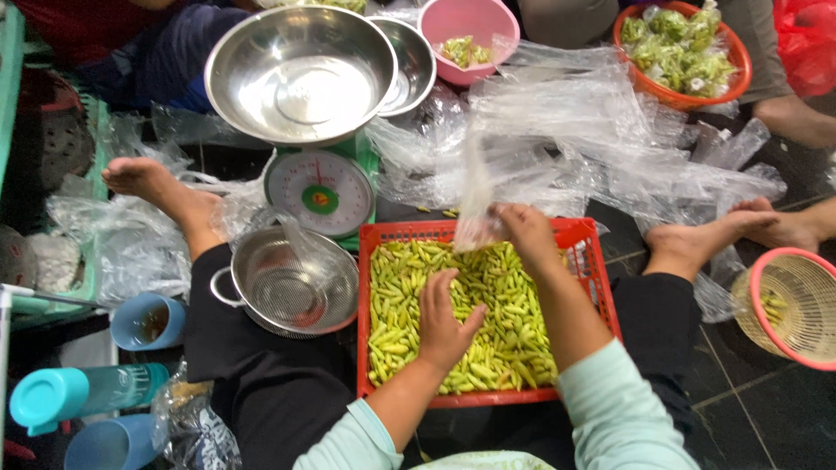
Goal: The person packages green peppers from a red crate into small plastic bags by hand while sitting on the floor.
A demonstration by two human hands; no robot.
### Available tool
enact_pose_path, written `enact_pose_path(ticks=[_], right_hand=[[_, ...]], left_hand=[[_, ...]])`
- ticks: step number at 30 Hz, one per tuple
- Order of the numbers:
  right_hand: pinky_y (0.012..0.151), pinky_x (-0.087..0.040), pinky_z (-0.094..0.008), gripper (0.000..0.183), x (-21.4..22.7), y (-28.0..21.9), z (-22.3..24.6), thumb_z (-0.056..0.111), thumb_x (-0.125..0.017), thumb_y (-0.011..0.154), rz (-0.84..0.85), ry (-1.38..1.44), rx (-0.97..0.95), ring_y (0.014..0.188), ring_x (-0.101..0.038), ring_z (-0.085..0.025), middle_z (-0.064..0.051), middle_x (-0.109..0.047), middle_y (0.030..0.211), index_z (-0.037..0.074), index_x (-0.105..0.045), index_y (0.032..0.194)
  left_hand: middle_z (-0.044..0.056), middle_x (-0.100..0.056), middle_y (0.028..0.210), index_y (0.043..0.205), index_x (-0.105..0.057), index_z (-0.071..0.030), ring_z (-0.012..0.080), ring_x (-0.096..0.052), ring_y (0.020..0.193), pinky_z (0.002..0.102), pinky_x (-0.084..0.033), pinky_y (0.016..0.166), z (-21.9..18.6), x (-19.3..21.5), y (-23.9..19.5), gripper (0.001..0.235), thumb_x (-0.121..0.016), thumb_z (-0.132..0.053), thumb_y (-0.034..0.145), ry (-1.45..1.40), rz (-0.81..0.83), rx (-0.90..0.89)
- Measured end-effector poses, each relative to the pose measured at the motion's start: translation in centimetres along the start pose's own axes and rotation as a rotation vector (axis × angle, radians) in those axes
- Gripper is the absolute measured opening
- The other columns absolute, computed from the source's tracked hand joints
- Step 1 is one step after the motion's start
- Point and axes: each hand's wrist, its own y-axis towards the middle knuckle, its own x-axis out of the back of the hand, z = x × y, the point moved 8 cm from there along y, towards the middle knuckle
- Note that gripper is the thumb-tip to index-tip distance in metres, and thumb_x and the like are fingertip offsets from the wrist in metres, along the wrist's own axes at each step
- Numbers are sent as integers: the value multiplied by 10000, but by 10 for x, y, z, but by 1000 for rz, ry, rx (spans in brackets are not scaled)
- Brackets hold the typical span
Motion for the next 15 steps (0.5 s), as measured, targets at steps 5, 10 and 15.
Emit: enact_pose_path(ticks=[5,10,15], right_hand=[[808,-558,-284,289,0,-95,-48,176,-622,987,190,370,-156,933,-698,-144,-106,-756,1059,3,-716,1198],[943,-549,-305,649,-2,-144,-47,4,-759,839,250,483,-7,1095,-662,-149,-78,-699,1190,14,-541,1450],[919,-576,-339,715,2,-168,-37,-43,-781,802,325,560,45,1097,-671,-169,-108,-689,1220,-14,-519,1467]], left_hand=[[97,-544,1180,1264,-572,-93,330,-550,1125,472,-445,968,-8,10,-10,374,-725,-194,937,38,-173,-143],[14,-714,917,988,-756,-153,234,-686,865,342,-546,781,-16,7,-21,62,-738,-145,929,-95,-200,-195],[89,-682,946,1095,-725,-33,253,-700,881,303,-590,741,-28,5,-38,383,-864,-44,738,-166,-181,-224]])
